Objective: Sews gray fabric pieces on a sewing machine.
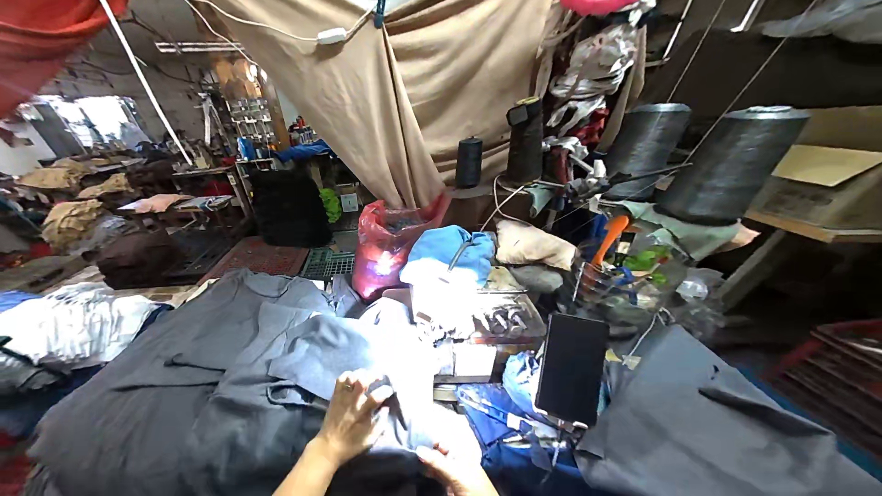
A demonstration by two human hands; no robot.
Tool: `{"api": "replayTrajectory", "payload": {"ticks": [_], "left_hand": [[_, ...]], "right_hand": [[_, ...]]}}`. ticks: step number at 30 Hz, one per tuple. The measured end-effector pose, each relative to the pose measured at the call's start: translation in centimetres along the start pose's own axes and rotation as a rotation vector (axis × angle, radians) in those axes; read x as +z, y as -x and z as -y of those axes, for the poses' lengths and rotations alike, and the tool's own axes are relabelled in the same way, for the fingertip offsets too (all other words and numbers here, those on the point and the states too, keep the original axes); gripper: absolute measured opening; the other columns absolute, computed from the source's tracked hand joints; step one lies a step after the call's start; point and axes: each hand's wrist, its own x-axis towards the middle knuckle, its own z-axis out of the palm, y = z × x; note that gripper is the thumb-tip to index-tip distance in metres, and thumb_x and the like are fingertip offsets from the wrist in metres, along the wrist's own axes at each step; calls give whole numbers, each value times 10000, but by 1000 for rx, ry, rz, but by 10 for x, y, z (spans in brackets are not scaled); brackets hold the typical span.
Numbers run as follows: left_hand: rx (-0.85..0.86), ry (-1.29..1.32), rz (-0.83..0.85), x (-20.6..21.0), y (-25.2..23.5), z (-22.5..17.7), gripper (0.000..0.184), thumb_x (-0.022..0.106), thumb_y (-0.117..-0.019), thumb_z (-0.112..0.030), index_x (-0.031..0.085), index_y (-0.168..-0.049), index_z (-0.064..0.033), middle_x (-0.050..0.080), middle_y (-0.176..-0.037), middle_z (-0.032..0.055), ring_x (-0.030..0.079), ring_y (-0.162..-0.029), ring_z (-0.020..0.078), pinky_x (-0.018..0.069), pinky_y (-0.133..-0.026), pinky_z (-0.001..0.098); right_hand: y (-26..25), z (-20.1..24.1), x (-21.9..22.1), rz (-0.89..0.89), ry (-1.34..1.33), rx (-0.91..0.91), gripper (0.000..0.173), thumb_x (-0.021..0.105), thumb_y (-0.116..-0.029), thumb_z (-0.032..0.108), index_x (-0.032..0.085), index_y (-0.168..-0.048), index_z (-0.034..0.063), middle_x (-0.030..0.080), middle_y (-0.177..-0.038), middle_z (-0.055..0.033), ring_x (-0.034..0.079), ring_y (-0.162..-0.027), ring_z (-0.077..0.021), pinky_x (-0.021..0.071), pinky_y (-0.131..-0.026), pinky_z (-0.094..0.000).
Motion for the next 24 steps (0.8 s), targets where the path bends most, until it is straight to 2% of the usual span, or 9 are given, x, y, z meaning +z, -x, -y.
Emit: {"api": "replayTrajectory", "payload": {"ticks": [3, 4, 6, 7, 10, 13, 15, 20, 24], "left_hand": [[-135, -56, 41, -3, 0, -1, 303, 657, -788, -147, 733, -1075, -86, 722, -1096, 169, 683, -1071, 384, 546, -922, 552], [-160, -50, 85, -11, -7, 1, 268, 641, -793, -139, 758, -1028, -87, 743, -1065, 127, 693, -1065, 346, 549, -928, 525], [-181, 36, 182, -29, -22, 5, 184, 620, -941, -170, 787, -982, -105, 761, -1020, 68, 713, -1036, 254, 572, -930, 456], [-202, 84, 234, -36, -33, 6, 212, 610, -986, -196, 788, -964, -83, 758, -992, 79, 722, -998, 245, 586, -906, 446], [-289, 208, 363, -64, -75, -2, 266, 560, -1031, -185, 760, -978, -18, 733, -947, 118, 722, -920, 247, 596, -860, 455], [-236, 244, 352, -79, -102, -19, 275, 543, -1045, -248, 746, -966, -81, 689, -890, 29, 679, -827, 136, 591, -767, 350], [-180, 242, 364, -81, -105, -36, 277, 552, -1041, -268, 771, -991, -105, 709, -884, 26, 694, -794, 139, 604, -724, 353], [-61, 214, 280, -63, -57, -81, 242, 613, -1017, -283, 762, -938, -109, 701, -815, 56, 689, -675, 168, 587, -576, 333], [-55, 208, 220, -42, -24, -89, 220, 626, -1008, -273, 753, -920, -115, 695, -802, 29, 674, -668, 125, 568, -561, 272]], "right_hand": [[4, 9, -4, 54, 7, -26, 63, 669, -922, 45, 702, -976, 51, 732, -880, -14, 694, -828, -110, 588, -799, -322], [5, 10, -5, 52, -2, -25, 84, 667, -919, 38, 702, -996, 43, 733, -894, -20, 695, -836, -117, 587, -798, -322], [4, 9, -8, 32, 1, -14, 107, 671, -913, 43, 697, -1017, 44, 732, -905, -13, 692, -829, -104, 585, -775, -298], [2, 9, -9, 22, 11, -8, 100, 675, -912, 52, 696, -1010, 48, 726, -894, -5, 684, -811, -91, 578, -756, -281], [-1, 6, -12, 15, 30, -7, 96, 690, -929, 97, 714, -1011, 53, 739, -890, 6, 683, -793, -65, 568, -731, -250], [-3, 3, -14, 8, 14, -4, 90, 703, -925, 107, 718, -986, 43, 740, -876, -9, 686, -797, -78, 570, -752, -263], [-3, 6, -16, 12, 15, -1, 85, 712, -916, 116, 715, -973, 54, 735, -863, -1, 685, -786, -76, 573, -753, -264], [1, 4, -23, 42, 49, 31, 96, 720, -911, 127, 717, -959, 44, 745, -850, -13, 709, -801, -91, 594, -794, -291], [6, -6, -28, 89, 94, -3, 101, 723, -918, 144, 739, -912, 44, 748, -835, -22, 709, -802, -96, 593, -808, -313]]}}
